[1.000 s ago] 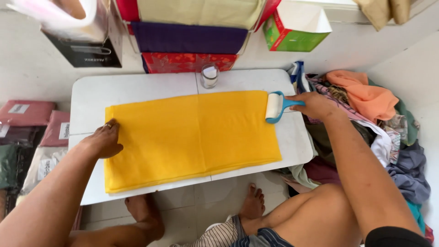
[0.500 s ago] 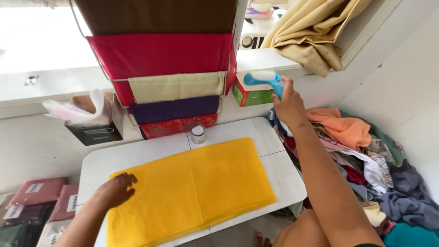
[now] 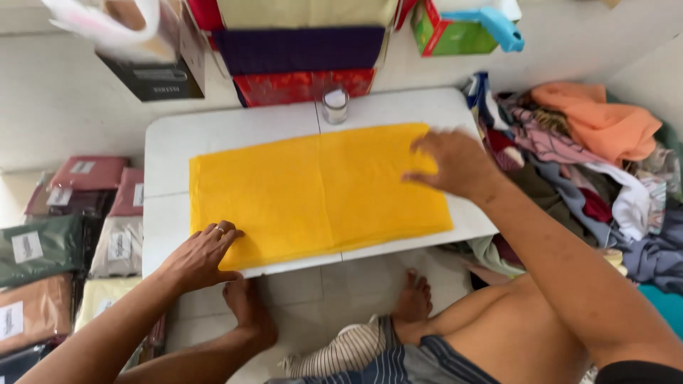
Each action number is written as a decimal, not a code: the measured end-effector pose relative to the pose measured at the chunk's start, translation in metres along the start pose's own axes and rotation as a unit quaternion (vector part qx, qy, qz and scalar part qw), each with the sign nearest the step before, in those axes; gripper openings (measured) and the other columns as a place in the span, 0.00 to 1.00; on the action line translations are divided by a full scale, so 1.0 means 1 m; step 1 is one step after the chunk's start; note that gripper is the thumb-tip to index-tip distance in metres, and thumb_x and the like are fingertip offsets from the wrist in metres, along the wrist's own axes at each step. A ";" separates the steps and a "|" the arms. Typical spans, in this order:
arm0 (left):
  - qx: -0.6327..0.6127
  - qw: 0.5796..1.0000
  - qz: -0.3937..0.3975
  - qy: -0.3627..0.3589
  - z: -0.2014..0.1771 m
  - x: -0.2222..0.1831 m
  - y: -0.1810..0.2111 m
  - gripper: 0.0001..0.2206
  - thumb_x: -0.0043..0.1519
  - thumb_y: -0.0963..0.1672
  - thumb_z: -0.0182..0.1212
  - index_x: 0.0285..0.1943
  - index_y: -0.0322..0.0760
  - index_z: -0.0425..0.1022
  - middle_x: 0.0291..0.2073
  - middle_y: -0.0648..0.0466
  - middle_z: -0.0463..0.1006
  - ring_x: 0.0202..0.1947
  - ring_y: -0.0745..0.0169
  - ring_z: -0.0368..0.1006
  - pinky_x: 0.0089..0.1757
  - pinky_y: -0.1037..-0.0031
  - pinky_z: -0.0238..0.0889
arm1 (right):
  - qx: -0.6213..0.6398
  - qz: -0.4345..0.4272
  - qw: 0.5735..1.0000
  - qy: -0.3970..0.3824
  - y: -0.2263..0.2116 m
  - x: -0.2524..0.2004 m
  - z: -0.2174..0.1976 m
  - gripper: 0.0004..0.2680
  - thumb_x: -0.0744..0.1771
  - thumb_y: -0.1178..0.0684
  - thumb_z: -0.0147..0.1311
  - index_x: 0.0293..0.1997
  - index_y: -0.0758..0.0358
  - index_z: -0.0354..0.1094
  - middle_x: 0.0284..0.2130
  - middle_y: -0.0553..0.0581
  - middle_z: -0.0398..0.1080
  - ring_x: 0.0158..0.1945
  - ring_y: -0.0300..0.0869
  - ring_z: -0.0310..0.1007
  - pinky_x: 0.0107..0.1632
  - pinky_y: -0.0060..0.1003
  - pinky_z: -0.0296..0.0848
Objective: A person uses a lint roller to clean a yellow fabric item on a small table and then folds it.
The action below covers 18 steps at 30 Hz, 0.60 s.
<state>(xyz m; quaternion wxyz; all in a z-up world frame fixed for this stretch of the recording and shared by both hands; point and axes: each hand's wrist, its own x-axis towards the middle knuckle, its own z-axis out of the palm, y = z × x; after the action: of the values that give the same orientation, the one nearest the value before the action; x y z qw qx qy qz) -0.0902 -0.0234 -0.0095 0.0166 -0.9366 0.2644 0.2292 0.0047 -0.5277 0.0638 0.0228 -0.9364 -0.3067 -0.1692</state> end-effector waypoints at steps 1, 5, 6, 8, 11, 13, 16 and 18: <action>-0.005 1.000 0.002 -0.009 0.010 -0.005 0.003 0.34 0.55 0.55 0.72 0.66 0.43 0.64 0.58 0.48 0.70 0.63 0.47 0.69 0.57 0.61 0.71 | 0.006 0.002 1.000 -0.008 -0.004 -0.022 0.017 0.21 0.61 0.29 0.60 0.48 0.51 0.72 0.37 0.54 0.73 0.40 0.52 0.76 0.51 0.51 0.70; 0.079 0.996 0.010 0.034 0.050 -0.023 0.005 0.37 0.55 0.54 0.69 0.71 0.42 0.58 0.61 0.49 0.65 0.69 0.47 0.61 0.64 0.59 0.61 | -0.004 -0.098 0.977 -0.187 -0.024 -0.103 0.062 0.32 0.56 0.18 0.54 0.56 0.51 0.67 0.48 0.54 0.68 0.47 0.52 0.74 0.50 0.49 0.75; 0.092 0.995 0.005 0.041 0.057 -0.025 0.003 0.34 0.59 0.51 0.66 0.74 0.44 0.56 0.62 0.49 0.66 0.70 0.48 0.62 0.65 0.60 0.60 | -0.027 -0.122 0.977 -0.172 -0.028 -0.120 0.066 0.34 0.57 0.20 0.55 0.63 0.52 0.62 0.55 0.56 0.65 0.57 0.52 0.71 0.56 0.48 0.72; 0.107 0.993 0.005 0.055 0.069 -0.032 -0.003 0.32 0.59 0.50 0.66 0.73 0.46 0.58 0.60 0.50 0.67 0.66 0.51 0.65 0.63 0.63 0.63 | -0.041 -0.122 0.982 -0.137 -0.028 -0.144 0.083 0.30 0.57 0.32 0.61 0.62 0.53 0.62 0.54 0.56 0.66 0.56 0.51 0.71 0.56 0.48 0.72; 0.136 0.987 0.032 0.084 0.079 -0.034 -0.009 0.27 0.60 0.48 0.65 0.69 0.47 0.63 0.55 0.53 0.71 0.60 0.55 0.71 0.58 0.66 0.68 | -0.046 -0.139 0.988 -0.038 -0.030 -0.160 0.092 0.17 0.60 0.47 0.65 0.52 0.53 0.66 0.45 0.51 0.68 0.47 0.46 0.72 0.55 0.46 0.72; 0.147 0.983 0.058 0.096 0.082 -0.034 -0.012 0.24 0.61 0.47 0.65 0.66 0.47 0.65 0.52 0.55 0.72 0.56 0.57 0.73 0.55 0.67 0.71 | -0.034 -0.156 0.987 0.024 -0.031 -0.162 0.090 0.07 0.63 0.51 0.63 0.42 0.52 0.71 0.38 0.48 0.69 0.38 0.43 0.72 0.53 0.44 0.71; 0.141 0.984 0.088 0.070 0.089 -0.036 -0.017 0.21 0.61 0.44 0.65 0.63 0.46 0.67 0.51 0.53 0.74 0.54 0.55 0.74 0.53 0.67 0.72 | -0.024 -0.168 0.983 0.074 -0.028 -0.164 0.083 0.04 0.64 0.53 0.62 0.33 0.50 0.70 0.30 0.44 0.69 0.33 0.40 0.71 0.56 0.45 0.70; 0.075 0.986 0.119 0.090 0.095 -0.038 -0.022 0.18 0.59 0.41 0.66 0.58 0.45 0.73 0.45 0.52 0.78 0.49 0.55 0.78 0.50 0.66 0.75 | 0.044 -0.187 0.980 0.052 -0.023 -0.165 0.080 0.06 0.65 0.56 0.59 0.28 0.50 0.67 0.25 0.42 0.66 0.30 0.37 0.69 0.60 0.45 0.68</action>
<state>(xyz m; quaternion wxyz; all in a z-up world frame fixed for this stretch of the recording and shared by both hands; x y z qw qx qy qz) -0.1472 0.0287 -0.0797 0.0361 -0.9115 0.3907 0.1238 -0.1086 -0.5910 -0.0680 0.0477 -0.8502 -0.4822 -0.2057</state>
